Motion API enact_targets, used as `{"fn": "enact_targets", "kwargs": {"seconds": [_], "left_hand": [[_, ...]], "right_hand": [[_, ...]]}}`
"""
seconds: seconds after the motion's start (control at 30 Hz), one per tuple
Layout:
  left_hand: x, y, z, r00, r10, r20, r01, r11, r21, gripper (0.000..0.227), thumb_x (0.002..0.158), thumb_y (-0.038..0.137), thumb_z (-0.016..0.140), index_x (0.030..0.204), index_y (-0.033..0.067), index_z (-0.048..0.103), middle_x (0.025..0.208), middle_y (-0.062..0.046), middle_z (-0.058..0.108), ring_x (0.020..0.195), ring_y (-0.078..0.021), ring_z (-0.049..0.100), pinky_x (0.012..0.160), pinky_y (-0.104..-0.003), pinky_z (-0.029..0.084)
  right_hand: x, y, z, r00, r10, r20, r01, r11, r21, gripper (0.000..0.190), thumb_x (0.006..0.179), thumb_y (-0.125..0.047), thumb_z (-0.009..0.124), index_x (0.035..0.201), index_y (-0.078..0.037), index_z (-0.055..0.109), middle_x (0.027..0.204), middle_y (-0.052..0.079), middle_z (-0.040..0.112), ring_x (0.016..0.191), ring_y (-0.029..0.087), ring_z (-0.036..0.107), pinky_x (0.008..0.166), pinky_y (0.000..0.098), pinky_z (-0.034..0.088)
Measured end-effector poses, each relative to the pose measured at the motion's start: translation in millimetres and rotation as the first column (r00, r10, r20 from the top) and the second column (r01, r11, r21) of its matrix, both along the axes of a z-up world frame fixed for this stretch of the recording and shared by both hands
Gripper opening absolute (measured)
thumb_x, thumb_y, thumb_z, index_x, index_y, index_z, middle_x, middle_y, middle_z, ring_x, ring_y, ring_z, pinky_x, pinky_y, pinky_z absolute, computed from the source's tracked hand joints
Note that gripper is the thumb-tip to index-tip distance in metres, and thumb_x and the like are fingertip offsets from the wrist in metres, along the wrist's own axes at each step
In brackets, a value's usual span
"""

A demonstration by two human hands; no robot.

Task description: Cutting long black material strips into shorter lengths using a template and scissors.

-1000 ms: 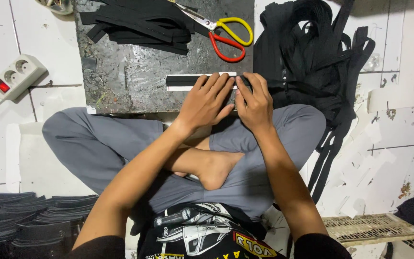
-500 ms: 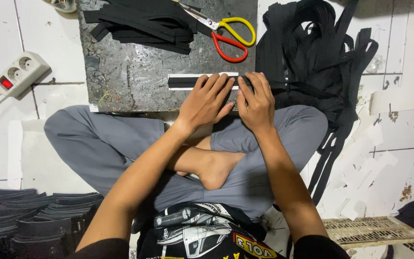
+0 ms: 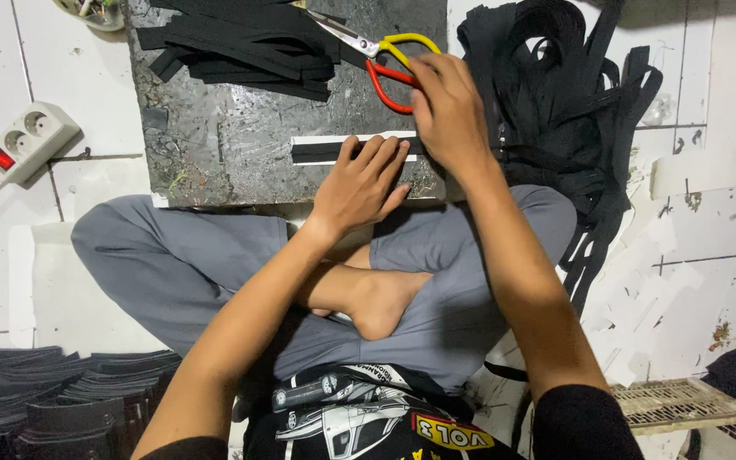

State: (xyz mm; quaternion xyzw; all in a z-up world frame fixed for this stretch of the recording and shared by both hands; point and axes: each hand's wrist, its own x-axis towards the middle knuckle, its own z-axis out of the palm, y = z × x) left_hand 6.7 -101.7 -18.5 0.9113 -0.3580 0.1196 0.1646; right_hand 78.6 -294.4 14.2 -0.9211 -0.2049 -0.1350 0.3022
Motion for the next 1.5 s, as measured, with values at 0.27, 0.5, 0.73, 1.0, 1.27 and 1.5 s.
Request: {"fn": "enact_targets", "kwargs": {"seconds": [0.27, 0.5, 0.73, 1.0, 1.27, 1.5], "left_hand": [[3, 2, 2, 1.0, -0.008, -0.008, 0.008, 1.0, 0.011, 0.062, 0.1, 0.043, 0.061, 0.142, -0.0023, 0.057, 0.138, -0.012, 0.056, 0.122, -0.0262, 0.053, 0.098, -0.041, 0.043], [2, 3, 1, 0.999, -0.027, -0.047, 0.027, 1.0, -0.017, 0.062, 0.1, 0.042, 0.061, 0.142, -0.0035, 0.057, 0.138, -0.013, 0.057, 0.118, -0.026, 0.054, 0.094, -0.039, 0.044], [1, 4, -2, 0.999, -0.031, -0.025, 0.03, 0.999, -0.033, 0.061, 0.099, 0.041, 0.06, 0.142, -0.0026, 0.056, 0.139, -0.013, 0.057, 0.122, -0.0266, 0.054, 0.097, -0.04, 0.044], [1, 2, 3, 0.999, -0.03, -0.036, 0.029, 0.999, -0.037, 0.059, 0.098, 0.038, 0.062, 0.141, -0.0023, 0.058, 0.136, -0.013, 0.058, 0.12, -0.0274, 0.054, 0.098, -0.042, 0.044], [0, 0, 4, 0.999, -0.022, -0.024, 0.021, 0.999, -0.03, 0.057, 0.097, 0.037, 0.063, 0.139, -0.0013, 0.06, 0.135, -0.013, 0.058, 0.12, -0.0275, 0.054, 0.096, -0.041, 0.043], [1, 2, 6, 0.999, -0.019, -0.032, 0.017, 0.998, -0.056, 0.056, 0.097, 0.036, 0.064, 0.139, -0.0016, 0.061, 0.134, -0.012, 0.059, 0.118, -0.0269, 0.054, 0.095, -0.041, 0.043]], "right_hand": [[39, 3, -22, 0.984, 0.1, -0.15, -0.14, 0.948, -0.284, 0.057, 0.09, 0.001, 0.068, 0.145, -0.003, 0.055, 0.123, 0.021, 0.058, 0.112, 0.042, 0.06, 0.093, 0.0472, 0.052], [11, -7, 1, 0.981, 0.023, -0.194, -0.07, 0.968, -0.241, 0.064, 0.087, -0.006, 0.071, 0.148, -0.003, 0.049, 0.119, 0.025, 0.06, 0.101, 0.044, 0.064, 0.085, 0.0482, 0.053], [-77, -30, 10, 0.708, 0.272, -0.651, 0.28, 0.738, 0.614, 0.057, 0.099, -0.008, 0.064, 0.152, -0.005, 0.045, 0.089, 0.003, 0.054, 0.067, 0.009, 0.054, 0.06, 0.025, 0.044], [-173, -9, -3, 0.485, 0.321, -0.814, 0.694, 0.426, 0.581, 0.023, 0.103, -0.022, 0.061, 0.113, -0.004, 0.051, 0.068, 0.002, 0.054, 0.046, 0.01, 0.052, 0.036, 0.0258, 0.04], [-162, 13, 17, 0.402, -0.073, -0.913, 0.679, 0.693, 0.243, 0.035, 0.097, -0.039, 0.065, 0.105, -0.006, 0.06, 0.057, 0.001, 0.051, 0.039, 0.008, 0.05, 0.033, 0.0283, 0.043], [-148, 20, 22, 0.406, -0.171, -0.898, 0.644, 0.75, 0.149, 0.036, 0.094, -0.044, 0.065, 0.103, -0.009, 0.065, 0.05, 0.002, 0.051, 0.035, 0.01, 0.052, 0.029, 0.0291, 0.041]]}}
